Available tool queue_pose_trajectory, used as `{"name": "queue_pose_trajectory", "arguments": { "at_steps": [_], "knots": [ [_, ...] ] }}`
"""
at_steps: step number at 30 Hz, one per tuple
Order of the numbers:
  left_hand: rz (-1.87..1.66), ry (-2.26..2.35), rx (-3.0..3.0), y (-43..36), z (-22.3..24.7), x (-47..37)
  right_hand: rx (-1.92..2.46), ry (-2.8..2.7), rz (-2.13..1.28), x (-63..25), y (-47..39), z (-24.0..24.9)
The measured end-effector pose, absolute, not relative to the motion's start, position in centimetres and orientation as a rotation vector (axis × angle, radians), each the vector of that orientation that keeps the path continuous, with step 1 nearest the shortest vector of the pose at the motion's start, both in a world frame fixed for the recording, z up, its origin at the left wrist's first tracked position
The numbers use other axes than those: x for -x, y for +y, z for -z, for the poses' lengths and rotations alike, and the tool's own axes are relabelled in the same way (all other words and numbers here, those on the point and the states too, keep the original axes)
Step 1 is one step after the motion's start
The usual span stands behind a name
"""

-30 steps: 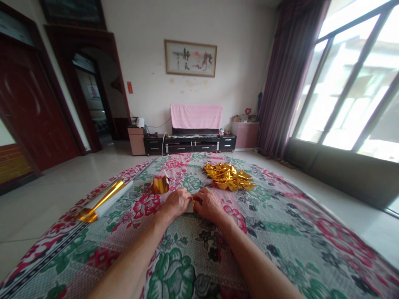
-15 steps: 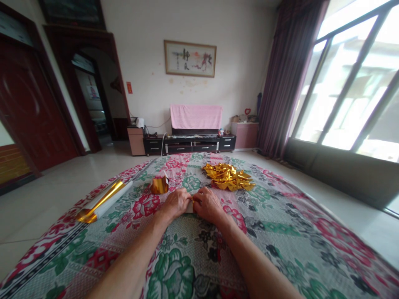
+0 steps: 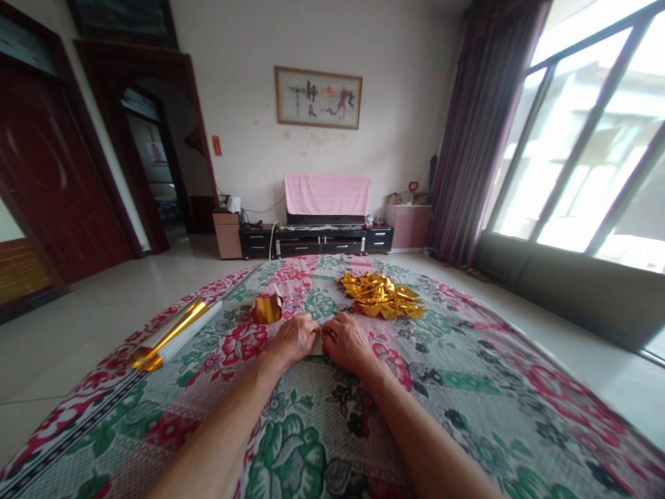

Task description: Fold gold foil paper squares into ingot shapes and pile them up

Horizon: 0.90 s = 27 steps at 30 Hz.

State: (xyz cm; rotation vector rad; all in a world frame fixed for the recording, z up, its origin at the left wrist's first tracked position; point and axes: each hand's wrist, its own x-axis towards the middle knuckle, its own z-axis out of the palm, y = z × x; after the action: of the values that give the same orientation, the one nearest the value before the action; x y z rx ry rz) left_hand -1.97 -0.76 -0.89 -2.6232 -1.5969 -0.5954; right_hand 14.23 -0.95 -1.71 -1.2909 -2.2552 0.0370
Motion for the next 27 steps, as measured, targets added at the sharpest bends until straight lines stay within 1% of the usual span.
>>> {"name": "queue_pose_trajectory", "arguments": {
  "at_steps": [9, 27],
  "knots": [
    [0.622, -1.487, 2.637, -0.59, 0.96, 2.06, 1.288, -2.273, -0.024, -14.24, -1.07, 1.47],
    [0.588, -1.487, 2.625, -0.3, 1.11, 2.11, 1.379, -2.272, -0.005, -13.89, -0.77, 1.43]
  ]
}}
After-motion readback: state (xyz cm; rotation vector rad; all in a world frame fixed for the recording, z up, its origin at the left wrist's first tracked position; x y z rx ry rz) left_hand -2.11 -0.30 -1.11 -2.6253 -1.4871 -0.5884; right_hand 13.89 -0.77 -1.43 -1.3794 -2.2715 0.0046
